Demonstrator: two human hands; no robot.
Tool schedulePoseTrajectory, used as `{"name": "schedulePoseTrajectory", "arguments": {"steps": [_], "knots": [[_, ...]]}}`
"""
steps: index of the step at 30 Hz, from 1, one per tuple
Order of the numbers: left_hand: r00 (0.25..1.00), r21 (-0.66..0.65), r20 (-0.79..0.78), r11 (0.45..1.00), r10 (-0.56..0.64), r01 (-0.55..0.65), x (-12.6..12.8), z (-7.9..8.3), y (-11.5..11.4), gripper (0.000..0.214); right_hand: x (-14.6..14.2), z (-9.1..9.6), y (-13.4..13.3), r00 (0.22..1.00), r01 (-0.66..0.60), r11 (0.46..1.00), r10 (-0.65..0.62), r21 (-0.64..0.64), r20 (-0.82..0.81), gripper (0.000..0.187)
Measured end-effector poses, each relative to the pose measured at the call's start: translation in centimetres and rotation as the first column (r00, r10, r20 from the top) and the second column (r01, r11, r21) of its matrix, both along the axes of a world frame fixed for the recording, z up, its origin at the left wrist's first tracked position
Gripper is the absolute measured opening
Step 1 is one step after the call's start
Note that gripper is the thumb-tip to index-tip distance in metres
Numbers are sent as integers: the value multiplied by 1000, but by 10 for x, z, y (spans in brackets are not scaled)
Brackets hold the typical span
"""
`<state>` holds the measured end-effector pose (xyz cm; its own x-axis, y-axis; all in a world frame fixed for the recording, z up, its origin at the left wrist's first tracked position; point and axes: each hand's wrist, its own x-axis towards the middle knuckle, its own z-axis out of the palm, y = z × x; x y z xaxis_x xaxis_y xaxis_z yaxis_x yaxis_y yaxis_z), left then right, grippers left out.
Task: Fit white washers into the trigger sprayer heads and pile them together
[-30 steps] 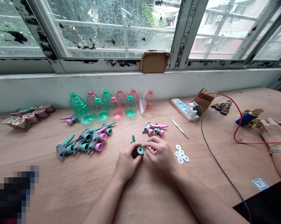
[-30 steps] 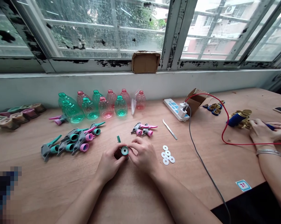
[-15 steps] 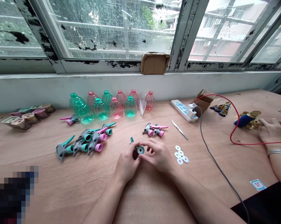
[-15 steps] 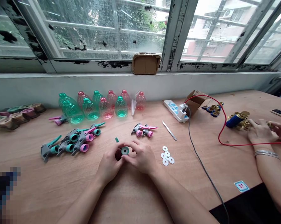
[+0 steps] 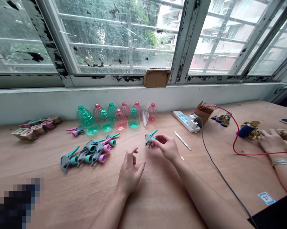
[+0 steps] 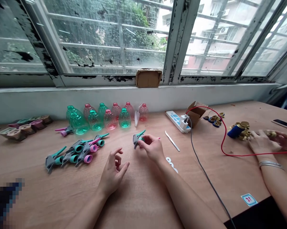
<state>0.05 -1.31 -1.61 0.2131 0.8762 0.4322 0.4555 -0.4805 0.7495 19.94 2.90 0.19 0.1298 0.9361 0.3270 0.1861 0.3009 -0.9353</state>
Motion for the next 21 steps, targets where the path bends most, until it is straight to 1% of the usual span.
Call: {"name": "schedulePoseTrajectory", "arguments": {"steps": [1,3,5,8,11,13,14,16,18,20,21], "knots": [[1000,-9,-6,1000,-9,9,0,0,1,52,3,0,5,999,29,1000,-29,-11,17,36],[1000,-25,-18,999,-23,23,0,1,1,52,7,1,10,979,120,993,-118,2,165,33],[999,-31,-27,999,-28,28,-1,0,2,50,8,-1,11,915,195,980,-197,40,351,28],[999,-21,-39,999,-28,27,-2,0,2,47,9,-4,7,801,229,965,-260,125,540,26],[998,-11,-50,999,-32,31,-2,-2,2,46,9,-6,2,722,215,943,-329,254,609,36],[998,-3,-53,1000,-20,19,-2,-2,2,44,12,-5,-1,702,205,930,-356,304,617,44],[998,5,-59,1000,-1,1,-3,-2,3,42,14,-3,-3,696,208,929,-361,307,621,44],[994,48,-92,997,65,-61,-6,1,4,38,21,0,-6,674,234,936,-351,263,650,35],[974,144,-148,978,173,-152,-11,6,6,33,32,4,-9,622,311,936,-330,162,711,27],[923,264,-217,929,319,-259,-19,12,9,32,45,7,-12,554,413,910,-269,20,788,28],[881,313,-256,896,398,-315,-23,15,10,33,52,8,-13,530,455,889,-218,-58,820,32]]}}
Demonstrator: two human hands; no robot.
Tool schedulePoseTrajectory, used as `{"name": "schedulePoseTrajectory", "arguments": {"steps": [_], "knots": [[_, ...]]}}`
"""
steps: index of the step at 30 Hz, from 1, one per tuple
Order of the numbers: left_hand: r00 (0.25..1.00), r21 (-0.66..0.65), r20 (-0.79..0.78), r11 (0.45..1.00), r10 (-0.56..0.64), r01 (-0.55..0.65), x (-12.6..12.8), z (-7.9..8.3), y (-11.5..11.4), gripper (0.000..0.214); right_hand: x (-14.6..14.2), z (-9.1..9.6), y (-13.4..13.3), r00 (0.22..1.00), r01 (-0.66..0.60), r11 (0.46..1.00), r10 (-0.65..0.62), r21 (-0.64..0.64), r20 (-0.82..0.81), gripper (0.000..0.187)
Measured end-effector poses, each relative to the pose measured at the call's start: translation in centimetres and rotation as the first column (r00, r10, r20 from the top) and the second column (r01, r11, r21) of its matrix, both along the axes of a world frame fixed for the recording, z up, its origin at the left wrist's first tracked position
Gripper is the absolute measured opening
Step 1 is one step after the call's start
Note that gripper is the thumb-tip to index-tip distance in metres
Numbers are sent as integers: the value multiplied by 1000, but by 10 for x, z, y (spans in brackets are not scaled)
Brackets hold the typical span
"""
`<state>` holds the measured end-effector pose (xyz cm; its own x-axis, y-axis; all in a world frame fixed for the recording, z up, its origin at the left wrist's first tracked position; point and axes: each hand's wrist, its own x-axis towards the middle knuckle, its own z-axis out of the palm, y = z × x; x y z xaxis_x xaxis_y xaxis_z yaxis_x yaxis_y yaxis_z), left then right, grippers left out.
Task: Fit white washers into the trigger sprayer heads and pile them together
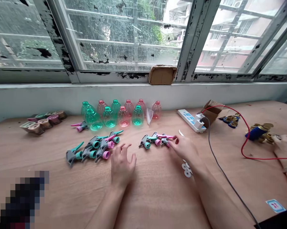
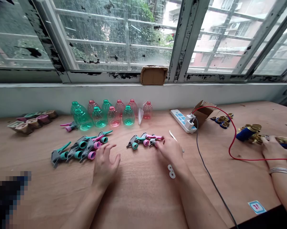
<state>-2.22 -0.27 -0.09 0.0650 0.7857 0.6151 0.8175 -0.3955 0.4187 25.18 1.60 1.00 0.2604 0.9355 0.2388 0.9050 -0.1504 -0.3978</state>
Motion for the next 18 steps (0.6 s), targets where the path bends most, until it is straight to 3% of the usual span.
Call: {"name": "schedulePoseTrajectory", "arguments": {"steps": [3,7,12,16,18], "knots": [[963,30,-163,976,216,-214,-11,7,6,41,19,2,-2,999,46,974,-43,-220,18,43],[904,-2,-270,939,331,-344,-22,7,14,43,29,2,-2,999,39,951,-40,-308,3,43],[916,2,-272,952,294,-305,-39,5,25,37,35,6,-3,999,44,929,-42,-367,12,40],[927,31,-221,952,303,-304,-50,9,30,30,43,14,-9,999,-28,847,16,-531,-28,37],[948,112,-155,958,278,-262,-48,12,28,27,47,16,-12,999,-51,811,36,-582,-38,32]]}}
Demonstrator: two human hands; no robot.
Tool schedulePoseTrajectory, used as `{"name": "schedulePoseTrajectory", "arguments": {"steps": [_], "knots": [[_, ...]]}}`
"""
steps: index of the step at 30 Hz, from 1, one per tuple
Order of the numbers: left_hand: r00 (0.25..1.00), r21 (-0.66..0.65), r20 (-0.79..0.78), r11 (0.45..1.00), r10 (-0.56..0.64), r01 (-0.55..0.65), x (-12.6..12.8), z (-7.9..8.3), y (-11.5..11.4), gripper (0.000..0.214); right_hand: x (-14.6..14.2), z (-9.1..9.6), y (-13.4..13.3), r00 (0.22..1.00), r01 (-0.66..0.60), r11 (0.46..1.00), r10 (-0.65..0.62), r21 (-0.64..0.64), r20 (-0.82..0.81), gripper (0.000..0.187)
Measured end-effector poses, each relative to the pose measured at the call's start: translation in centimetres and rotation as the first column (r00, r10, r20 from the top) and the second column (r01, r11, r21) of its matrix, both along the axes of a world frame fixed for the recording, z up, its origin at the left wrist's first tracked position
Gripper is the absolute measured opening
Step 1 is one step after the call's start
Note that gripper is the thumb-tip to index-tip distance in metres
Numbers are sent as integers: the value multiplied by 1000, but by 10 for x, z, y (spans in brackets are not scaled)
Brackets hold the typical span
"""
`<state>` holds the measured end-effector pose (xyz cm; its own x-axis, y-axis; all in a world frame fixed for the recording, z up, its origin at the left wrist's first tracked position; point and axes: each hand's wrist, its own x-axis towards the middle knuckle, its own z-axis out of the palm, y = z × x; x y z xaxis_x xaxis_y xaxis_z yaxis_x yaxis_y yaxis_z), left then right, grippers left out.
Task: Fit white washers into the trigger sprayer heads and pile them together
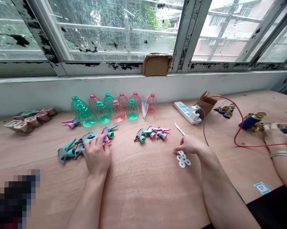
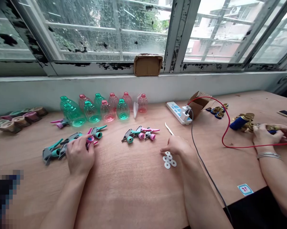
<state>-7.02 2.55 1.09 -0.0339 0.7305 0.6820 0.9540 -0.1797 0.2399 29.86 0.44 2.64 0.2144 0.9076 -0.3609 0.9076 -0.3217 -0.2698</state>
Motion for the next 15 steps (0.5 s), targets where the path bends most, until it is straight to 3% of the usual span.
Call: {"name": "schedulePoseTrajectory", "arguments": {"steps": [3,5,8,11,15], "knots": [[969,138,28,962,-244,238,15,2,-9,25,1,0,-2,1000,-8,1000,7,-26,-29,21],[899,137,45,894,-437,427,31,-1,-19,26,0,-2,-2,998,-10,1000,8,-28,-60,17],[781,67,167,797,-602,600,53,-8,-34,28,-6,-6,-2,994,-26,1000,26,1,-103,13],[666,-52,319,689,-675,723,64,-14,-44,29,-16,-11,0,987,-66,996,73,53,-146,13],[627,-289,424,559,-653,778,66,-14,-47,37,-29,-16,1,972,-122,983,147,138,-185,16]]}}
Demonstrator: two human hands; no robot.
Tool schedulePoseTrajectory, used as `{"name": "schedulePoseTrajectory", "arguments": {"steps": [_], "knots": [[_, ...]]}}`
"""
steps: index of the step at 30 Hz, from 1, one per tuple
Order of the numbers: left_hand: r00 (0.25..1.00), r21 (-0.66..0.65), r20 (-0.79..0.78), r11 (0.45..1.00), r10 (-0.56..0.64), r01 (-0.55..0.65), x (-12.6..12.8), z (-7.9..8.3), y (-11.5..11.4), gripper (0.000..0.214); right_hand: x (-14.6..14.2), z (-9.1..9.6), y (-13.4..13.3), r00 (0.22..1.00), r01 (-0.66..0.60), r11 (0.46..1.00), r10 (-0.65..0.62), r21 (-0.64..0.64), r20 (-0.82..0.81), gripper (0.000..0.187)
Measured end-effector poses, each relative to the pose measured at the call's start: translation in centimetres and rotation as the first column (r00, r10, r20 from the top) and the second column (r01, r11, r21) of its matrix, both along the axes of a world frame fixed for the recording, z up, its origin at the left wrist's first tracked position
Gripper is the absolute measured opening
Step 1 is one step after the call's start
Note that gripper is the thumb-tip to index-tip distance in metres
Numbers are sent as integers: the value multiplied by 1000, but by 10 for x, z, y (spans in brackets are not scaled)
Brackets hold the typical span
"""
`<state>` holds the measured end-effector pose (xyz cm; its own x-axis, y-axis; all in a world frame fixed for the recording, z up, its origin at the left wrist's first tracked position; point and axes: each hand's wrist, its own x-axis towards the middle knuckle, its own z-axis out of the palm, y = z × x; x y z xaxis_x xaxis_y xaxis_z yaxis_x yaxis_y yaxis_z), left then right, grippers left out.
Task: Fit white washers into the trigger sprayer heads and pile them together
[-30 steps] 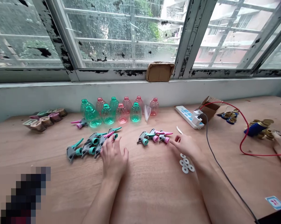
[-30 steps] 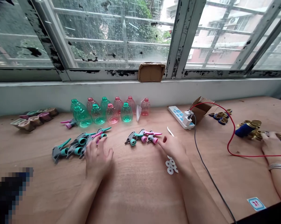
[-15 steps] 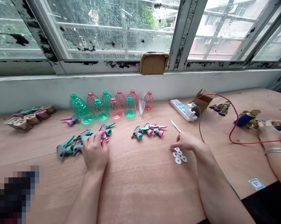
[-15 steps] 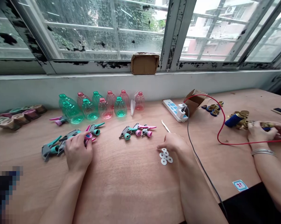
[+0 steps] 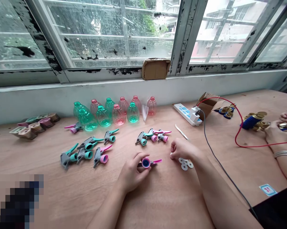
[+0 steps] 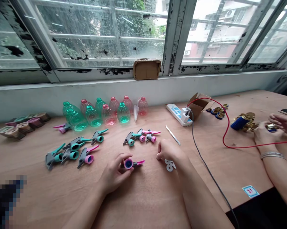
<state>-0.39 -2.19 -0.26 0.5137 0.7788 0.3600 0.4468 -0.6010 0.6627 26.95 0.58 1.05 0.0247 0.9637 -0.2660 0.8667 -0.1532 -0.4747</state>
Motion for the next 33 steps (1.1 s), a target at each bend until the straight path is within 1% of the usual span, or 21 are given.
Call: {"name": "schedulePoseTrajectory", "arguments": {"steps": [3,4,7,9,10,11,13,15,16,17,19,22,24,27,30,33], "knots": [[995,-103,-88,994,-51,42,1,4,0,44,-7,2,-1,999,-42,998,43,40,-31,15],[992,-125,-107,991,-62,49,2,5,0,42,-9,4,-2,997,-64,997,66,53,-44,15],[987,-186,-125,980,-100,75,5,9,0,29,-13,10,-2,981,-162,981,171,103,-86,15],[990,-208,-103,975,-97,74,5,9,0,24,-16,13,-1,964,-187,963,219,196,-153,15],[994,-205,-83,977,-78,60,5,9,0,25,-19,14,0,952,-153,949,216,274,-218,16],[997,-191,-59,981,-51,39,5,8,0,27,-22,14,0,931,-87,929,204,361,-302,18],[1000,-151,-12,988,10,-12,3,7,1,28,-31,13,0,840,77,859,217,506,-497,24],[998,-120,20,991,55,-52,2,5,2,28,-42,12,-2,738,192,792,273,580,-617,29],[997,-112,22,992,68,-65,2,5,2,28,-48,11,-4,710,205,764,313,611,-630,30],[997,-107,14,991,77,-75,2,5,3,28,-54,10,-7,701,193,739,356,645,-618,30],[995,-93,-13,991,100,-101,3,4,3,26,-66,8,-14,719,92,702,444,706,-535,26],[990,-76,-37,987,139,-142,4,4,2,20,-81,5,-24,736,-121,680,550,723,-395,19],[988,-78,-42,985,152,-154,5,4,2,16,-87,2,-28,743,-207,664,585,719,-327,18],[985,-84,-41,982,167,-170,4,3,1,14,-93,-4,-30,765,-277,611,607,742,-214,20],[984,-88,-31,980,176,-178,4,1,1,12,-95,-10,-28,774,-291,562,614,774,-155,19],[986,-90,-26,982,167,-168,4,1,0,12,-93,-16,-26,777,-256,561,604,787,-178,15]]}}
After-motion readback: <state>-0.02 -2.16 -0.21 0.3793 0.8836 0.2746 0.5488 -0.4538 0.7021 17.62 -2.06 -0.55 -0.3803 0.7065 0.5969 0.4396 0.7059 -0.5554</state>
